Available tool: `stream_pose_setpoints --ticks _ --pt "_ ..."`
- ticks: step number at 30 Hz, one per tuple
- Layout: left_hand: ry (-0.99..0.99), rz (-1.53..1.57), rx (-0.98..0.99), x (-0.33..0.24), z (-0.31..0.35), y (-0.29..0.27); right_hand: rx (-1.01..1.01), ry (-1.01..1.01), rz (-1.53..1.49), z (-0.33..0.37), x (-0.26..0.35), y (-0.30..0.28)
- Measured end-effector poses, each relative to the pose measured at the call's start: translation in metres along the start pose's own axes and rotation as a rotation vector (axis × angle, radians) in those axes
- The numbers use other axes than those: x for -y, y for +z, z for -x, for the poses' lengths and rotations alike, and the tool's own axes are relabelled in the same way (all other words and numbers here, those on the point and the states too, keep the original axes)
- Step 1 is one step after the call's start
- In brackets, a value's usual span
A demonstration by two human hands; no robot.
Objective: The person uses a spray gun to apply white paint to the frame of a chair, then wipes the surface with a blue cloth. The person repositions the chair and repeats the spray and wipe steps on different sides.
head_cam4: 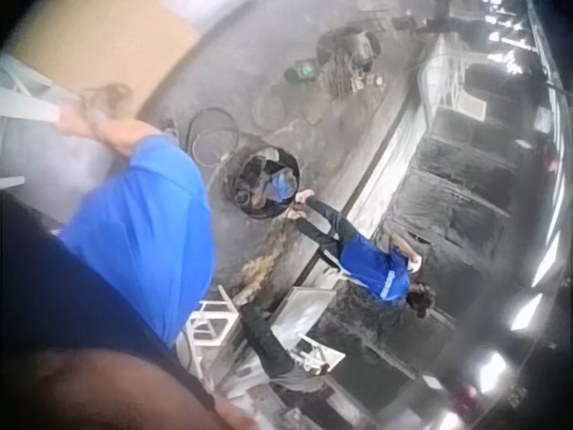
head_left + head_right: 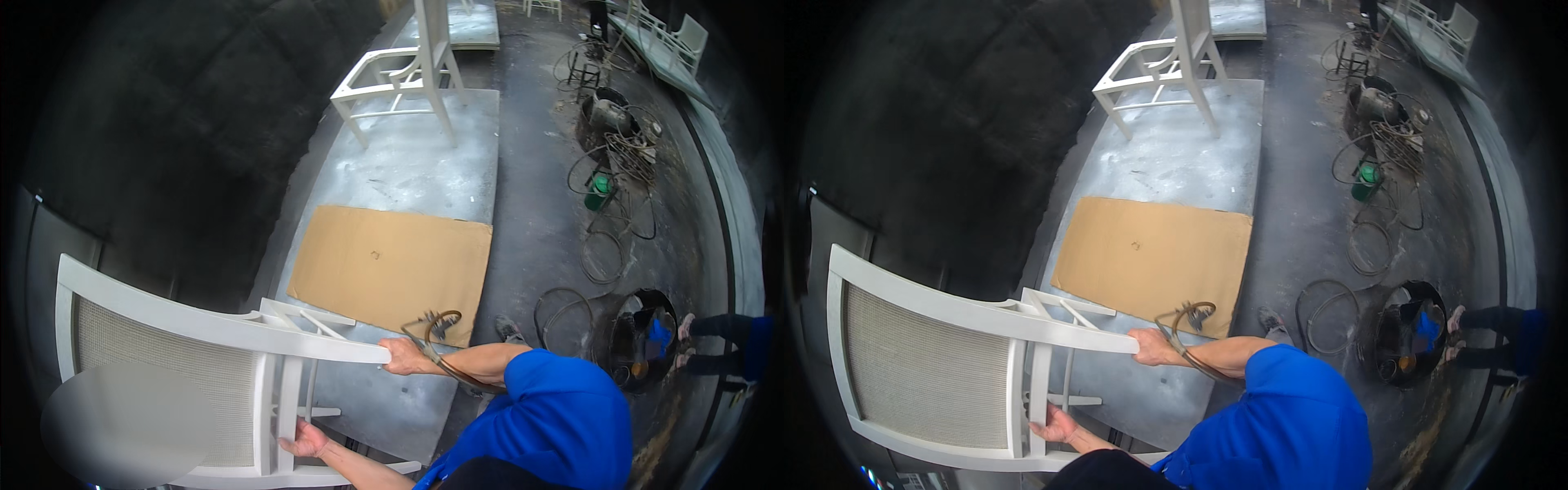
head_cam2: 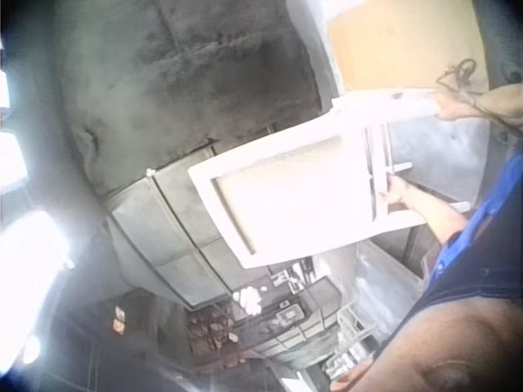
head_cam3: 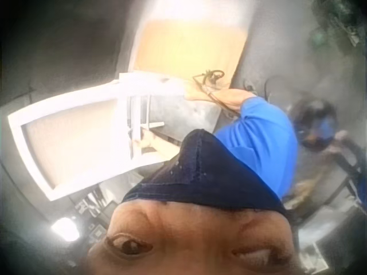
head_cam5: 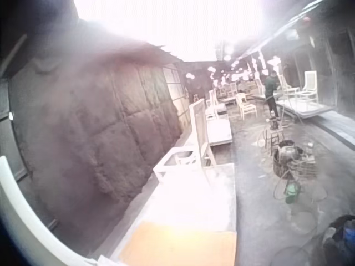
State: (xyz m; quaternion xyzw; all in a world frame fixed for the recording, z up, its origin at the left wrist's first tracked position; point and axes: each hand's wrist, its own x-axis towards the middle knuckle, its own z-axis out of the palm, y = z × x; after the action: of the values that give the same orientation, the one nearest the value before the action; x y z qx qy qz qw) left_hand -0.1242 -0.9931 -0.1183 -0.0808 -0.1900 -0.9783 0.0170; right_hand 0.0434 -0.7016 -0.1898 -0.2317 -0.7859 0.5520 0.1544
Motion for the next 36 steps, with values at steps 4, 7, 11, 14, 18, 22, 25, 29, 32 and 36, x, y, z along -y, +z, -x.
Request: stream_pose_setpoints --ticks 4,7,11,14,18,22,25,29,32,36 --pt "0.022 -0.021 0.062 0.005 0.009 0.027 0.056 0.032 0.105 -0.003 0.029 -0.045" --pt "-0.001 0.0 0.048 0.019 0.032 0.06 0.092 0.027 0.164 -0.006 0.052 -0.099" --pt "0.003 0.019 0.002 0.055 0.068 0.107 0.147 0.057 0.276 0.001 0.066 -0.175" --pt "-0.03 -0.008 -0.041 0.1 0.096 0.132 0.139 0.118 0.238 0.009 0.055 -0.234" --pt "-0.038 -0.095 0.032 0.173 0.13 0.164 0.103 0.104 0.277 0.015 0.038 -0.324" --pt "-0.088 -0.078 0.065 0.25 0.163 0.186 0.143 0.131 0.325 0.02 0.022 -0.405" --pt "-0.096 -0.133 0.046 0.292 0.177 0.197 0.172 0.194 0.387 0.019 0.013 -0.444" --pt "-0.104 -0.228 -0.058 0.337 0.199 0.201 0.225 0.223 0.407 0.017 0.0 -0.481" --pt "-0.111 -0.268 -0.138 0.367 0.209 0.198 0.269 0.294 0.412 0.008 -0.007 -0.501" --pt "-0.13 -0.262 -0.27 0.399 0.209 0.193 0.35 0.285 0.438 -0.014 -0.008 -0.525"
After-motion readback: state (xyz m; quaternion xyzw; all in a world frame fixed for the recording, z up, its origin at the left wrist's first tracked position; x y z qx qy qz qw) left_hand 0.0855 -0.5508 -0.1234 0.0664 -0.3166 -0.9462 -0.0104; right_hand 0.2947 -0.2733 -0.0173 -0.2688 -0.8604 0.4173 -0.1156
